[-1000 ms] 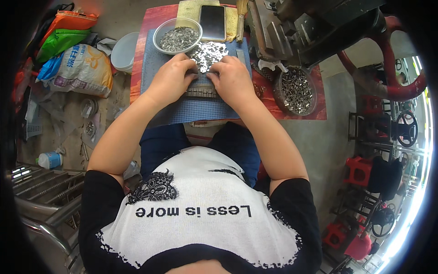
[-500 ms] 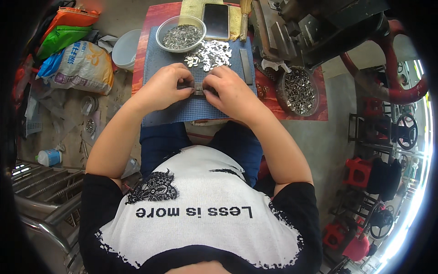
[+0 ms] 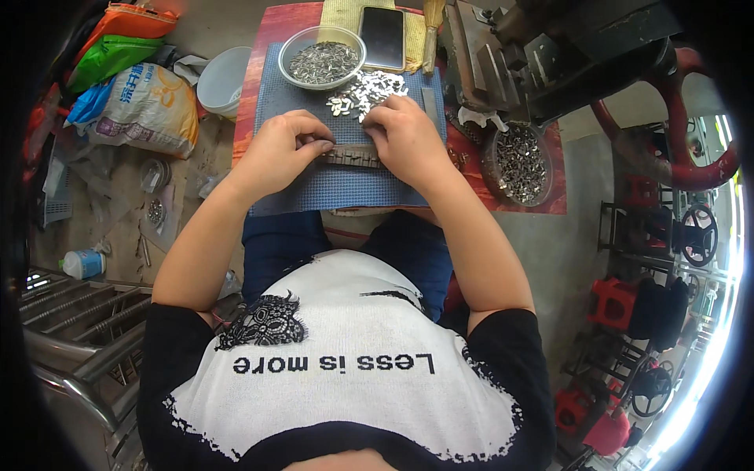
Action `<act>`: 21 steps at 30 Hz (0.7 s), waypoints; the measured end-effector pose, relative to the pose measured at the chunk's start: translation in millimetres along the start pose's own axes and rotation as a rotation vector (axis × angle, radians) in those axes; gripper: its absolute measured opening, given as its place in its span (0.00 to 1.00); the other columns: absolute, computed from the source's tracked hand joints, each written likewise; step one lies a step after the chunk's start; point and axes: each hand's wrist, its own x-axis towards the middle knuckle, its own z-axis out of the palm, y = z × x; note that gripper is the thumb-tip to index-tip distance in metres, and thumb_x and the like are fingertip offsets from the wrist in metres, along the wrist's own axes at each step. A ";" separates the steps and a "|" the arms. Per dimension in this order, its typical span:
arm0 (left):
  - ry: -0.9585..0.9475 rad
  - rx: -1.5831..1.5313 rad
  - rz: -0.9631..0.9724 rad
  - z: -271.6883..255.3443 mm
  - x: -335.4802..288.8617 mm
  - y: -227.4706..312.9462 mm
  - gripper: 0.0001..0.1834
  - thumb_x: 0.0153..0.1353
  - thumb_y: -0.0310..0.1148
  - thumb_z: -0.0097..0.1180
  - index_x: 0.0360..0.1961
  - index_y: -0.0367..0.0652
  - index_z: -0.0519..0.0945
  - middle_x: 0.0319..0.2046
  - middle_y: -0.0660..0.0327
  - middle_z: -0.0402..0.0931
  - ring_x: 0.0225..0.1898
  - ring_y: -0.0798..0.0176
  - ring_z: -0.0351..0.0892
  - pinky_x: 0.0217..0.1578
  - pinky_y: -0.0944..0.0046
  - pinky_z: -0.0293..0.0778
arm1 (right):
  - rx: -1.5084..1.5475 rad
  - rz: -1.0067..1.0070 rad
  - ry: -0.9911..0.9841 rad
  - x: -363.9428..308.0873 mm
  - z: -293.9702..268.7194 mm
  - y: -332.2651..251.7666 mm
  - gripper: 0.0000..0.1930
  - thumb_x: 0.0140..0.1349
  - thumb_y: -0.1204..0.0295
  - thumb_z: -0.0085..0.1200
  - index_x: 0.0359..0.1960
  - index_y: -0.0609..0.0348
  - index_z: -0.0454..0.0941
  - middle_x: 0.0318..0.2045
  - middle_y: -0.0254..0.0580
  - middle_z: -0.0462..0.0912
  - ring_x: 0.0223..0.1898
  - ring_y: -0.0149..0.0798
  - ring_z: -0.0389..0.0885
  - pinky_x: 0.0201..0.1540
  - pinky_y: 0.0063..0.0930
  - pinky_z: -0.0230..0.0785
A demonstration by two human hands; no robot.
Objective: Assembling small metal components on a jig and using a manual press machine to join them.
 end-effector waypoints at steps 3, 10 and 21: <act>0.033 -0.034 -0.019 -2.1 -3.3 -5.8 0.08 0.59 0.26 0.63 0.39 0.35 0.85 0.35 0.60 0.79 0.31 0.67 0.75 0.35 0.67 0.73 | 0.087 0.140 0.045 1.3 -6.2 1.6 0.05 0.57 0.73 0.61 0.33 0.61 0.82 0.34 0.46 0.81 0.40 0.50 0.79 0.45 0.41 0.71; 0.057 -0.048 0.025 3.2 -6.1 -5.3 0.08 0.58 0.27 0.64 0.39 0.35 0.84 0.37 0.59 0.79 0.32 0.65 0.76 0.36 0.66 0.74 | -0.039 0.189 0.024 7.4 7.9 -7.4 0.09 0.56 0.68 0.64 0.26 0.62 0.83 0.30 0.48 0.82 0.38 0.50 0.80 0.44 0.41 0.72; 0.057 0.009 0.040 2.3 -12.0 -8.1 0.16 0.50 0.31 0.69 0.41 0.38 0.84 0.36 0.54 0.77 0.41 0.53 0.77 0.44 0.57 0.74 | 0.186 -0.127 -0.152 -6.7 -3.6 -25.6 0.07 0.56 0.75 0.59 0.36 0.64 0.77 0.34 0.46 0.77 0.40 0.51 0.77 0.45 0.42 0.71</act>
